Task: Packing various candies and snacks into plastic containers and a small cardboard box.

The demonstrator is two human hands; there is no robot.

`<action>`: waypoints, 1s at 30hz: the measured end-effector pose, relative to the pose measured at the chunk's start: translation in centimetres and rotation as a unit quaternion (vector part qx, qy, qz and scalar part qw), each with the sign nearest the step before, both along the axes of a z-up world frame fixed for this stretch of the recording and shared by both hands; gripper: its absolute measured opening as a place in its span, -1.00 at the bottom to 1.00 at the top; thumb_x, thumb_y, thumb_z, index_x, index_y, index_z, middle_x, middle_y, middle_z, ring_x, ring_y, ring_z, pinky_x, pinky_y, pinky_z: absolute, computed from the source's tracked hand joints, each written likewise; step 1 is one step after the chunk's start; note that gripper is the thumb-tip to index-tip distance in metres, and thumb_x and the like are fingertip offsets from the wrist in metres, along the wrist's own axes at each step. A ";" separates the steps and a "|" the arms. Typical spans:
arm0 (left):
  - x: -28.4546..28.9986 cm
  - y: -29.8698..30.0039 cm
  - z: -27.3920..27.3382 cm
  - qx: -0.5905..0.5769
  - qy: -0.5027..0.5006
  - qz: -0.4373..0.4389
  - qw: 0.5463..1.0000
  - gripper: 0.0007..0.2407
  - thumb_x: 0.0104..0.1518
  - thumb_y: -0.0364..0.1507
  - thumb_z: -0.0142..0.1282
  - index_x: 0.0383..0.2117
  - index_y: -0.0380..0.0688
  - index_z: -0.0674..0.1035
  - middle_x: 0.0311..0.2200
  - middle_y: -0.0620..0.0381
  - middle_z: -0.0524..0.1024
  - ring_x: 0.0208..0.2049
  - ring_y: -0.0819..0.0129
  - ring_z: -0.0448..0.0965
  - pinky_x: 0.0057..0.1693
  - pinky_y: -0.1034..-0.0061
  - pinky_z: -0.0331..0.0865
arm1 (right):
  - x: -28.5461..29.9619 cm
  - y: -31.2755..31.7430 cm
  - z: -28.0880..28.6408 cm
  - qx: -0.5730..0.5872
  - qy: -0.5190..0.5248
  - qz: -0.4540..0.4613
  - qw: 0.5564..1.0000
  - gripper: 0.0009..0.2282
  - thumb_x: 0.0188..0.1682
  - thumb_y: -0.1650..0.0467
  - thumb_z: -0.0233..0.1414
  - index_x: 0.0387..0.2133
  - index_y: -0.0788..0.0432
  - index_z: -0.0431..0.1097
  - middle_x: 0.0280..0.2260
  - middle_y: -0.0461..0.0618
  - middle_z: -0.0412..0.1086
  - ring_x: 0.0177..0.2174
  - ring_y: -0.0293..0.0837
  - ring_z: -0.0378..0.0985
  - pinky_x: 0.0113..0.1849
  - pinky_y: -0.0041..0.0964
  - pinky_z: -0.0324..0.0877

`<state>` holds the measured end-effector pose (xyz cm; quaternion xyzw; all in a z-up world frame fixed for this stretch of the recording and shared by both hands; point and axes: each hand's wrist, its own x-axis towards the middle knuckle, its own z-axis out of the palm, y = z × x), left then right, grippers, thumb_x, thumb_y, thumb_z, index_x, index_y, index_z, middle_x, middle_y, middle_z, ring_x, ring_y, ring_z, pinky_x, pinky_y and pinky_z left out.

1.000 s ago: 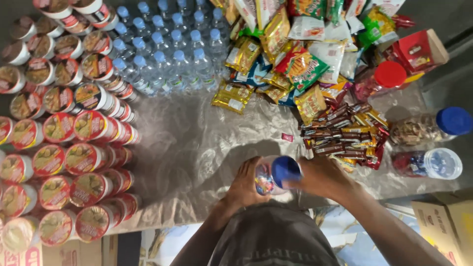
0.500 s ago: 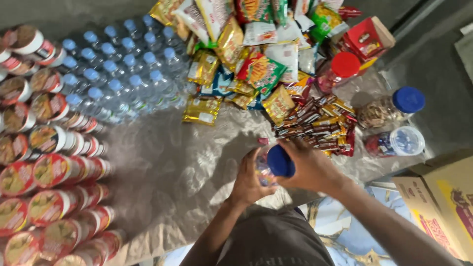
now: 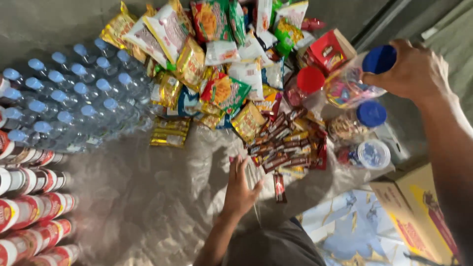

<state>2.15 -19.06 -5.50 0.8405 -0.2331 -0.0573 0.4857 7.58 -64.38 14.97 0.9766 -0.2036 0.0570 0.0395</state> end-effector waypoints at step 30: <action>23.0 -29.9 -10.2 -0.004 0.047 -0.073 0.996 0.05 -0.33 -0.29 0.51 0.37 -0.23 0.02 0.35 -0.28 0.10 0.31 -0.16 0.21 0.33 0.13 0.22 | 1.9 1.0 -11.9 0.124 -0.098 0.058 0.986 -0.23 -0.17 0.10 0.30 0.35 0.02 0.23 0.26 0.25 0.22 0.18 0.32 0.27 0.17 0.18 0.28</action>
